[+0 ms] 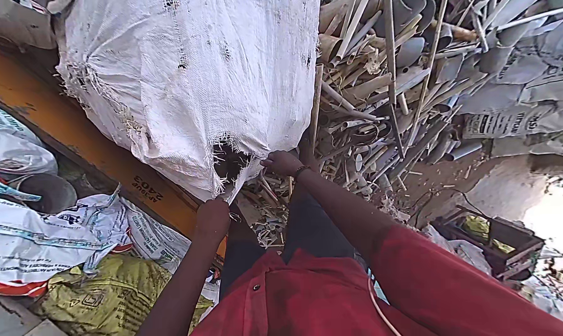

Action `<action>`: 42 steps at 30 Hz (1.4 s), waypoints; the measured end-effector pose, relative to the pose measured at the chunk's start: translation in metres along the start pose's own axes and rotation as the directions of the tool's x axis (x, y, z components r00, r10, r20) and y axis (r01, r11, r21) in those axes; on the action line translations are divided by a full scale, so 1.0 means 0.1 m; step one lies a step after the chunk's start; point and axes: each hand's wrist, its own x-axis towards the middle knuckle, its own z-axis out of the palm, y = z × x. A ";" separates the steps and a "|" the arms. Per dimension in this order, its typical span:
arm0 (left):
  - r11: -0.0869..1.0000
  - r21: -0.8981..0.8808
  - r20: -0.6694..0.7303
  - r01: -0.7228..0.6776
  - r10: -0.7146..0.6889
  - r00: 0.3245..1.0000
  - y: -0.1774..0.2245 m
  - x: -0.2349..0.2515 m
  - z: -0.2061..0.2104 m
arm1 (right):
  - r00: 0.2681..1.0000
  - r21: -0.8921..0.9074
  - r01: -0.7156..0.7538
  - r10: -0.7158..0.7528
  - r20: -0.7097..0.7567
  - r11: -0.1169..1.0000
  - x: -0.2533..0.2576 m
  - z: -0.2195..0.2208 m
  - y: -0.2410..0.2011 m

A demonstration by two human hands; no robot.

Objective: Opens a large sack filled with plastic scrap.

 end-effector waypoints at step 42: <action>0.997 0.075 -0.289 -0.031 0.052 0.956 -0.29 0.13 -0.22 | 0.984 0.598 0.177 -0.139 -0.109 0.781 -0.11 -0.33 -1.18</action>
